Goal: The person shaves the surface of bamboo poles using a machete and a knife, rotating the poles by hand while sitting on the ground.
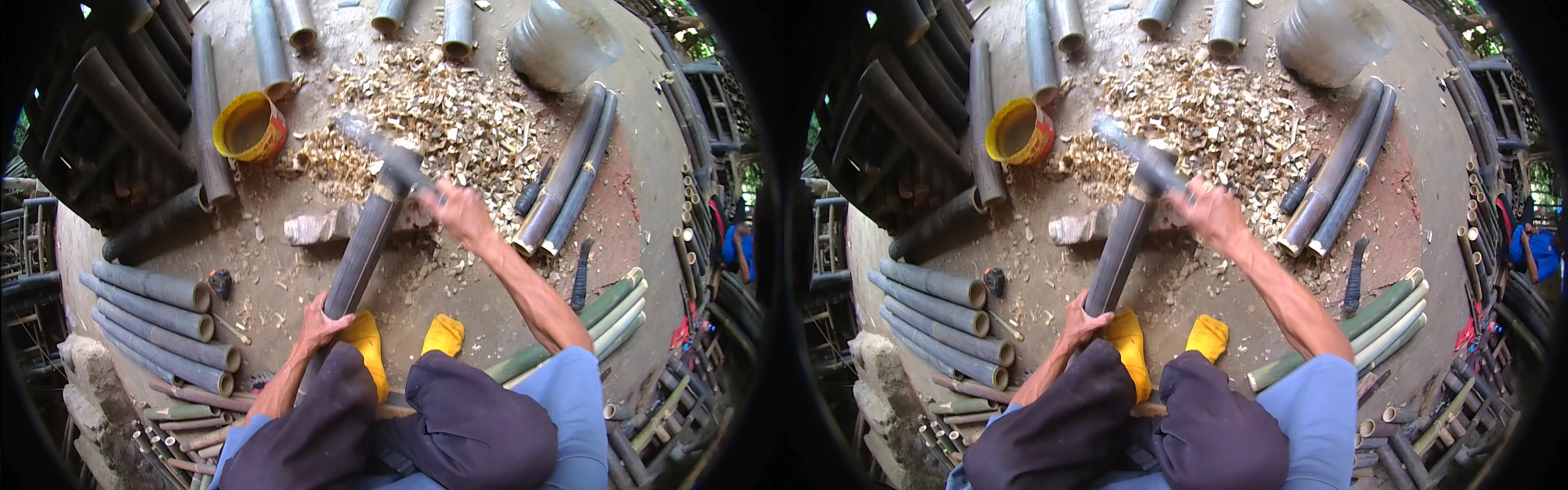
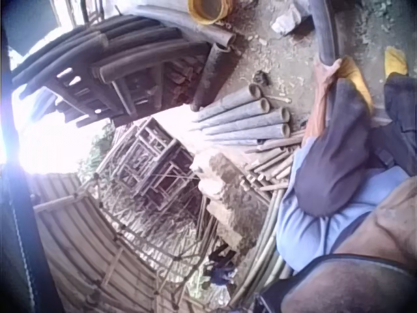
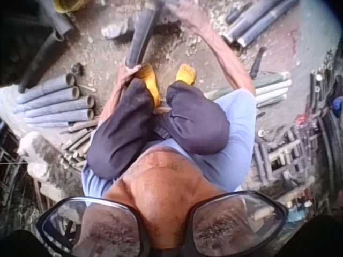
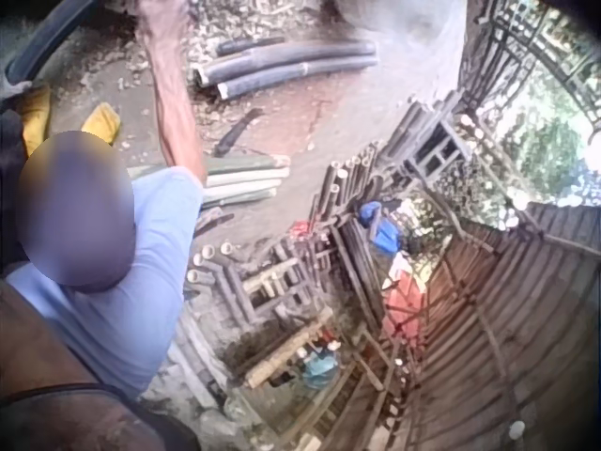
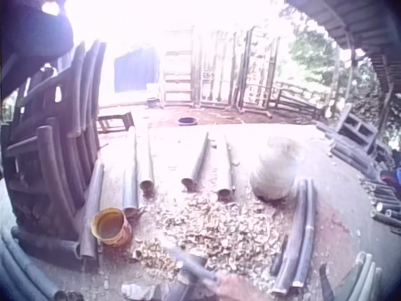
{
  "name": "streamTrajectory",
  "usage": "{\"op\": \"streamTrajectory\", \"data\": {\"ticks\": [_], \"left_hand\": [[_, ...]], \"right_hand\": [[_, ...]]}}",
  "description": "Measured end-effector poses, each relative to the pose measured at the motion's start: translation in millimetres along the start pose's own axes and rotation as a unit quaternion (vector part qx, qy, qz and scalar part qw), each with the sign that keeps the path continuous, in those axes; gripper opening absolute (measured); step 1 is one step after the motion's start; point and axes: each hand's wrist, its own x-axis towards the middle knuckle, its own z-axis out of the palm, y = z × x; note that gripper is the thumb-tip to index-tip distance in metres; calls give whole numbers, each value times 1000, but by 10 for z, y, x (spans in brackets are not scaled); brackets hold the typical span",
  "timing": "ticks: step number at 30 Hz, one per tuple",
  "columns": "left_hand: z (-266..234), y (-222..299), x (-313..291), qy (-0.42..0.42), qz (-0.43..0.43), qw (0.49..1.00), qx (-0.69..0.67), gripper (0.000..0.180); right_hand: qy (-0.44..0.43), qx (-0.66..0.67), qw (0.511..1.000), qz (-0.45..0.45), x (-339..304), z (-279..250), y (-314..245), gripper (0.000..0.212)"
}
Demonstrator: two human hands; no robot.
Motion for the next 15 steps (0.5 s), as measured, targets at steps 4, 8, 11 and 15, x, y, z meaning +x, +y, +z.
{"op": "streamTrajectory", "data": {"ticks": [4,8,11,15], "left_hand": [[-147,-40,47,-8,20,999,-32,65],[-86,164,65,-31,1,999,-29,63],[-174,-43,27,-48,-6,995,-85,62],[-118,38,165,-87,-4,990,-111,64]], "right_hand": [[-239,12,971,18,-237,86,-396,49],[-30,97,992,73,-48,112,61,46],[-113,47,992,13,-209,231,-277,45],[-48,148,973,174,-38,103,70,56]]}}
